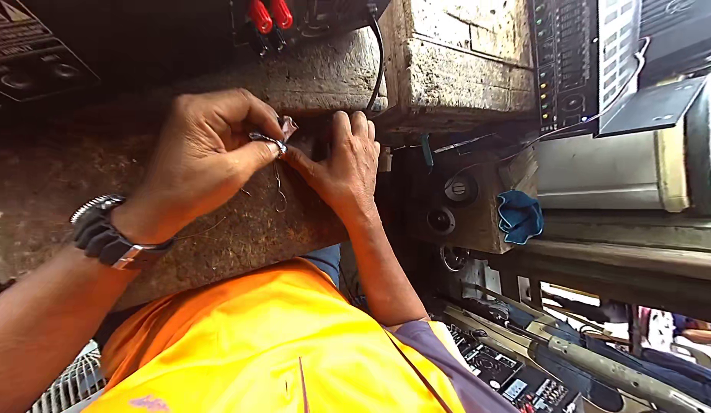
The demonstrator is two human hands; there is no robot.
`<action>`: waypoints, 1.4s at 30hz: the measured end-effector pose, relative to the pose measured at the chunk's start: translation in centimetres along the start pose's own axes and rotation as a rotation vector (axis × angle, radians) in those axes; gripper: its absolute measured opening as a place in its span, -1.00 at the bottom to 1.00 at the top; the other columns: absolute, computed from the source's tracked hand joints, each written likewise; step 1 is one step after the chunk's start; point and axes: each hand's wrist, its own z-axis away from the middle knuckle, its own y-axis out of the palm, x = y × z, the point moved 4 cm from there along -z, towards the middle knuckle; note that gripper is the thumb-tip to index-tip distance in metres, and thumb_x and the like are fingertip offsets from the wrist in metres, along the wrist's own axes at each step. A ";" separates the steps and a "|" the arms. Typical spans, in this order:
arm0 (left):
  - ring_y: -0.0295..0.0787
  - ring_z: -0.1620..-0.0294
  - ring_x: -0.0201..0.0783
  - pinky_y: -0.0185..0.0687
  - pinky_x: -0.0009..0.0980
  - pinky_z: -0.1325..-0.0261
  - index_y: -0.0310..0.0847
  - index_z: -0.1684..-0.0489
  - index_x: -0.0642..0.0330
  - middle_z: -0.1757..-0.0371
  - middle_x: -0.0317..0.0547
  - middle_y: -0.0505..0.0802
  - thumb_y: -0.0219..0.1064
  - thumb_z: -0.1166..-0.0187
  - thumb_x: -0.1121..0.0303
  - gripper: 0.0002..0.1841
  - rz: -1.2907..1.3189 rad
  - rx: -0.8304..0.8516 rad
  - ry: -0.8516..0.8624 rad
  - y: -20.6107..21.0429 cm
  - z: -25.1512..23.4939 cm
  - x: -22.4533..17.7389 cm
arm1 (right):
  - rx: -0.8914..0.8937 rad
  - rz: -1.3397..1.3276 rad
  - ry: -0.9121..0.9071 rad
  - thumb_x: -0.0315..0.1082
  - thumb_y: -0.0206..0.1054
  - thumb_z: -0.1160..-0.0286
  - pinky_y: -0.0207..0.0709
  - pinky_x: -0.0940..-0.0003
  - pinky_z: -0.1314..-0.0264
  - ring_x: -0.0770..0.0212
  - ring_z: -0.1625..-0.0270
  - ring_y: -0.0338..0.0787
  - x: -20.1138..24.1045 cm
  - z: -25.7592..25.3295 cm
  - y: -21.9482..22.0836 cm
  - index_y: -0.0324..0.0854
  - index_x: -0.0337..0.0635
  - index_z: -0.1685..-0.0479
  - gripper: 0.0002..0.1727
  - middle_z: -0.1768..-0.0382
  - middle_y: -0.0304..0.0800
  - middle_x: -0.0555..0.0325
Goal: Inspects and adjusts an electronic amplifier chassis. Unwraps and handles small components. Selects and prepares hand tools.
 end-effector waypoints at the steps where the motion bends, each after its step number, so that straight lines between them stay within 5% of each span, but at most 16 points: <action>1: 0.83 0.03 -0.34 0.82 -0.46 -0.03 0.70 0.06 0.27 -0.05 -0.09 0.84 0.35 -0.47 0.57 -0.84 0.014 -0.005 -0.003 0.3 0.1 0.1 | -0.034 -0.048 -0.020 0.50 0.37 -0.20 0.45 0.01 0.02 0.01 -0.04 0.64 0.0 0.2 0.1 0.68 -0.08 0.25 -0.27 0.20 0.61 0.10; 3: 0.85 0.04 -0.34 0.85 -0.46 -0.03 0.68 0.05 0.27 -0.06 -0.08 0.85 0.38 -0.48 0.56 -0.84 0.019 -0.013 -0.023 1.0 0.2 0.2 | -0.065 -0.295 -0.071 0.04 0.36 -0.58 0.53 0.10 0.04 0.12 0.10 0.70 -0.1 0.8 -0.3 0.70 -0.13 0.35 -0.61 0.32 0.67 0.14; 6: 0.88 -0.06 -0.35 0.87 -0.44 -0.12 0.67 0.05 0.21 -0.12 -0.12 0.88 0.41 -0.52 0.50 -0.86 -0.010 -0.016 -0.080 1.6 0.3 0.7 | 0.015 -0.709 -0.101 -0.30 0.20 -0.76 0.65 0.41 0.24 0.36 0.31 0.71 0.3 2.5 -1.8 0.73 -0.28 0.15 -0.74 0.33 0.74 0.15; 9: 0.87 0.00 -0.37 0.86 -0.49 0.00 0.73 0.11 0.23 -0.22 -0.06 0.83 0.46 -0.48 0.51 -0.88 -0.020 -0.054 -0.056 1.5 0.3 1.1 | 0.162 -0.728 -0.142 -0.15 0.48 -0.52 0.73 0.35 0.17 0.31 0.21 0.75 0.8 4.6 -2.2 0.73 -0.28 -0.01 -0.65 0.20 0.75 0.12; 11: 0.83 0.08 -0.38 0.85 -0.52 0.11 0.76 0.16 0.25 -0.25 -0.02 0.76 0.51 -0.44 0.48 -0.88 -0.049 -0.081 -0.021 1.1 0.2 0.9 | 0.173 -0.566 -0.207 0.08 0.67 -0.20 0.62 0.17 -0.01 0.19 0.07 0.67 1.1 5.5 -1.5 0.80 -0.14 0.06 -0.49 0.20 0.69 0.17; 13: 0.77 0.15 -0.43 0.80 -0.59 0.18 0.79 0.18 0.24 -0.18 -0.05 0.71 0.54 -0.42 0.44 -0.87 -0.084 -0.107 0.003 0.7 0.3 0.6 | 0.131 -0.433 -0.264 0.19 0.68 -0.11 0.55 0.08 -0.06 0.12 0.03 0.66 1.4 5.5 -0.9 0.83 -0.03 0.15 -0.48 0.22 0.67 0.17; 20: 0.79 0.11 -0.38 0.81 -0.52 0.08 0.74 0.16 0.22 -0.07 -0.09 0.77 0.50 -0.45 0.47 -0.89 -0.110 -0.087 0.006 0.4 0.1 0.5 | -0.088 -0.497 -0.196 -0.26 0.58 -0.40 0.68 0.29 0.02 0.23 0.13 0.77 0.5 2.1 -0.4 0.82 -0.21 0.24 -0.81 0.28 0.80 0.13; 24: 0.75 0.08 -0.35 0.76 -0.47 0.05 0.73 0.18 0.23 -0.07 -0.10 0.76 0.47 -0.42 0.53 -0.89 -0.174 -0.055 0.011 1.0 0.9 -0.2 | -0.053 -0.858 -0.112 -0.41 0.34 -0.63 0.75 0.45 0.20 0.33 0.22 0.79 1.3 2.6 -2.0 0.64 -0.39 -0.18 -0.73 0.08 0.79 0.01; 26: 0.78 0.02 -0.32 0.83 -0.40 0.01 0.72 0.18 0.19 -0.08 -0.15 0.78 0.46 -0.40 0.53 -0.88 -0.180 -0.050 0.009 1.2 0.9 -0.3 | -0.005 -0.987 -0.150 -0.43 0.35 -0.58 0.80 0.33 0.09 0.25 0.12 0.81 1.9 2.9 -2.1 0.61 -0.40 -0.31 -0.63 -0.03 0.76 -0.03; 30: 0.82 -0.07 -0.27 0.86 -0.34 -0.03 0.78 0.15 0.10 -0.10 -0.18 0.83 0.50 -0.41 0.37 -0.86 -0.128 -0.066 0.015 0.9 1.0 1.0 | -0.038 -1.112 -0.212 -0.47 0.26 -0.65 0.77 0.25 -0.18 0.21 -0.03 0.83 1.9 2.7 -1.0 0.77 -0.43 -0.05 -0.76 0.05 0.85 -0.05; 32: 0.80 -0.05 -0.34 0.83 -0.44 0.01 0.75 0.15 0.12 -0.11 -0.18 0.81 0.51 -0.41 0.38 -0.85 -0.115 -0.081 0.023 0.4 1.1 0.8 | -0.088 -1.016 -0.244 -0.38 0.25 -0.69 0.74 0.26 -0.22 0.21 -0.05 0.82 1.9 2.5 -1.5 0.80 -0.41 -0.02 -0.73 0.07 0.86 -0.05; 35: 0.78 -0.05 -0.49 0.80 -0.50 -0.02 0.68 0.10 0.10 -0.16 -0.33 0.79 0.44 -0.46 0.51 -0.84 -0.069 -0.083 0.018 -0.3 1.0 0.2 | -0.012 -0.727 -0.265 -0.19 0.52 -0.46 0.74 0.21 -0.07 0.14 0.07 0.79 1.2 3.1 -2.4 0.82 -0.26 0.13 -0.72 0.20 0.80 0.01; 39: 0.80 -0.01 -0.52 0.83 -0.46 -0.01 0.65 0.11 0.04 -0.13 -0.47 0.82 0.34 -0.48 0.64 -0.76 0.008 -0.109 -0.017 -0.6 0.8 -0.3 | 0.349 -0.550 -0.237 -0.29 0.60 -0.34 0.66 -0.03 -0.25 -0.07 -0.09 0.78 0.2 4.4 -2.6 0.77 -0.24 0.04 -0.71 0.08 0.77 -0.12; 42: 0.81 -0.04 -0.48 0.84 -0.43 -0.03 0.65 0.12 0.01 -0.12 -0.45 0.82 0.31 -0.50 0.64 -0.77 0.030 -0.101 -0.020 -0.2 0.5 -0.3 | 0.261 -0.554 -0.249 -0.39 0.48 -0.46 0.67 0.06 -0.27 -0.04 -0.11 0.78 0.4 4.3 -1.4 0.80 -0.23 0.12 -0.87 0.09 0.78 -0.09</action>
